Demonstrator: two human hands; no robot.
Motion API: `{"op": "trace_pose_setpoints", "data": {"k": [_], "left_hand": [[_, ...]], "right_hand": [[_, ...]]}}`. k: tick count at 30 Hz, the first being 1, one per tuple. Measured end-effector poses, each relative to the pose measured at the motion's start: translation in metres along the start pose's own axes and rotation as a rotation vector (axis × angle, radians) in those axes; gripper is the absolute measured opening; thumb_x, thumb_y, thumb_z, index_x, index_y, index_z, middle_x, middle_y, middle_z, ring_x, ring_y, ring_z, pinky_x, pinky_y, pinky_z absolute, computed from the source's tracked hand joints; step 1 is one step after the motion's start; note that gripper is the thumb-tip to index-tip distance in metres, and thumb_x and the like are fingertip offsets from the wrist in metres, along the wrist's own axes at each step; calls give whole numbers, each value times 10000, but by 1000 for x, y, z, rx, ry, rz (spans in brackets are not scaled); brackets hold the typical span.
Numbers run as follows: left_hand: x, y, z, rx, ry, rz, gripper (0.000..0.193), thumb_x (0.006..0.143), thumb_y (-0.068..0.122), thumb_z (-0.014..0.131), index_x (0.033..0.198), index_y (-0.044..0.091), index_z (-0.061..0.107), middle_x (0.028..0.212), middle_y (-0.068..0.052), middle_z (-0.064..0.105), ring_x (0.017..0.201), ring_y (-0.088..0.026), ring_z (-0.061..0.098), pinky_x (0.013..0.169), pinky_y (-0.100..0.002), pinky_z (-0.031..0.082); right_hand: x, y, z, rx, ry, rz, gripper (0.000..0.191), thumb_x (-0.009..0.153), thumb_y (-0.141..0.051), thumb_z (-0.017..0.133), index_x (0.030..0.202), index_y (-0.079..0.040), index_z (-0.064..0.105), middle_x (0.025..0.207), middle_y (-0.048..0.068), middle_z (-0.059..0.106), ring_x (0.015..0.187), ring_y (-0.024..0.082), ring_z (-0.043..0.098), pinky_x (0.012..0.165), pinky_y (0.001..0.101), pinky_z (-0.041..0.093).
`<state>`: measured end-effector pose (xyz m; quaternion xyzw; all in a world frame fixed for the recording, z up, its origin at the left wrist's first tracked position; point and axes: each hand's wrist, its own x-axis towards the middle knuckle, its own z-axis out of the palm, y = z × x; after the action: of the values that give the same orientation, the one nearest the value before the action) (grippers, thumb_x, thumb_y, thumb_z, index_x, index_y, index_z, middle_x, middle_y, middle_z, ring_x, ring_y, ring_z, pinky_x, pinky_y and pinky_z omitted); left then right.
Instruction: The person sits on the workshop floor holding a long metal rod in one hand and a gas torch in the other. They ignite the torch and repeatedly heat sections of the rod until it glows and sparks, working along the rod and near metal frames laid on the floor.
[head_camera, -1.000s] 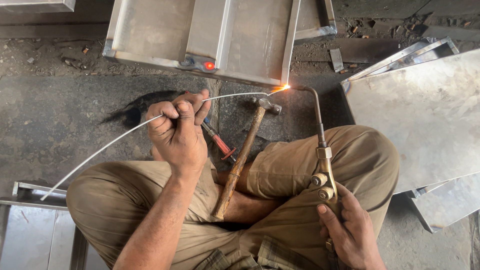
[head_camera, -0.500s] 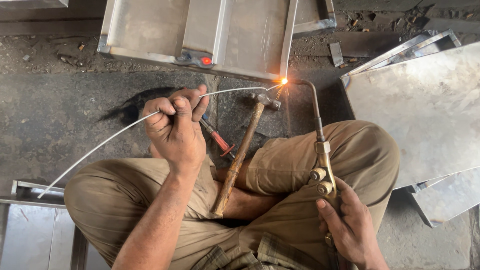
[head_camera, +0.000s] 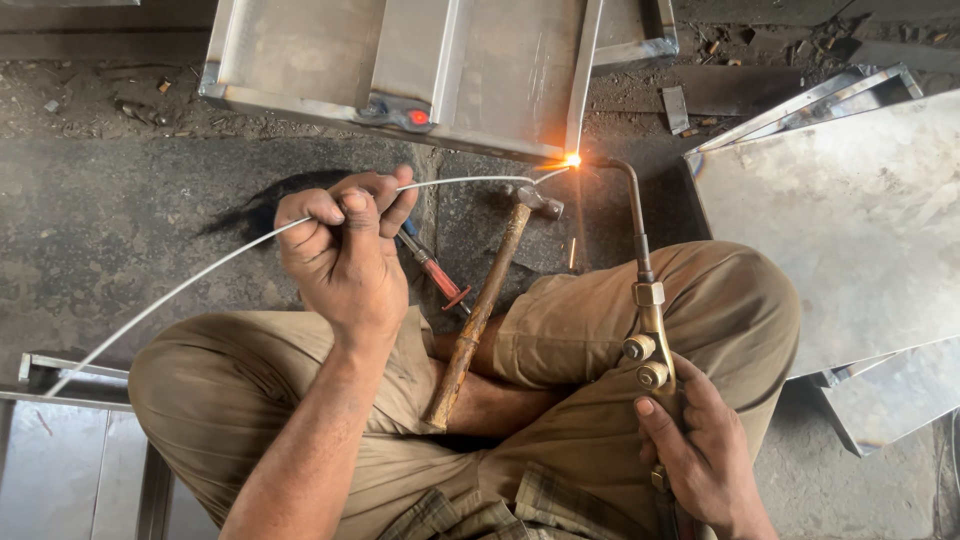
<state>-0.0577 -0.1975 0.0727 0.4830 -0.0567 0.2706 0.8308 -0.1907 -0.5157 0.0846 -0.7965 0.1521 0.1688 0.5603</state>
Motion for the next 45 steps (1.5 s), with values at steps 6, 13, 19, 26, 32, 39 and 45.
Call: {"op": "trace_pose_setpoints", "data": {"k": [6, 13, 19, 26, 32, 39, 45], "left_hand": [[2, 27, 9, 297, -137, 259, 166, 1146, -14, 529, 1128, 78, 392, 1084, -188, 669, 973, -216, 726, 916, -405, 688], [-10, 31, -5, 695, -597, 781, 140, 989, 50, 625, 985, 182, 577, 1109, -57, 615, 843, -140, 599, 682, -327, 514], [-32, 42, 4, 753, -917, 929, 260, 1101, 165, 738, 1281, 239, 566, 1436, -71, 578, 940, -124, 576, 854, -338, 493], [-24, 97, -16, 859, -846, 876, 302, 1025, 232, 592, 1280, 199, 434, 1285, -180, 663, 871, -169, 581, 884, -470, 503], [-43, 114, -33, 933, -733, 685, 270, 1051, 157, 498, 1292, 188, 379, 1317, -145, 662, 964, -175, 650, 1002, -580, 460], [-30, 94, -46, 907, -677, 905, 310, 1116, 124, 593, 1326, 158, 368, 1339, -102, 697, 937, -154, 636, 916, -385, 481], [-48, 120, -72, 807, -718, 642, 238, 1059, 92, 531, 1261, 157, 425, 1262, -153, 695, 1004, -158, 697, 946, -426, 474]], "right_hand": [[-1, 20, -3, 76, -3, -35, 568, 909, -110, 661, 1445, 5, 513, 732, 55, 655, 577, 126, 626, 522, 273, 527], [-12, -7, 0, 109, 54, -41, 622, 862, -36, 694, 1454, 11, 512, 824, 78, 679, 594, 130, 615, 495, 291, 519], [-15, -54, 29, 188, -510, -481, 542, 902, 13, 690, 1407, 71, 503, 1166, 159, 760, 1054, 221, 744, 893, 358, 598], [44, -111, 59, 379, -1025, -311, 343, 1051, -187, 606, 1194, 125, 612, 1110, 243, 718, 998, 276, 722, 859, 394, 582], [145, -46, 152, -727, -79, -448, 625, 899, -398, 708, 1259, 90, 558, 1074, 307, 673, 964, 437, 669, 814, 524, 555], [211, 28, 189, -633, 31, -236, 700, 836, -165, 719, 1378, 101, 364, 937, 299, 666, 832, 443, 681, 697, 510, 558], [152, -17, 100, 419, -156, 190, 411, 986, -200, 629, 1196, 154, 616, 779, 85, 657, 577, 133, 610, 513, 274, 505]]}}
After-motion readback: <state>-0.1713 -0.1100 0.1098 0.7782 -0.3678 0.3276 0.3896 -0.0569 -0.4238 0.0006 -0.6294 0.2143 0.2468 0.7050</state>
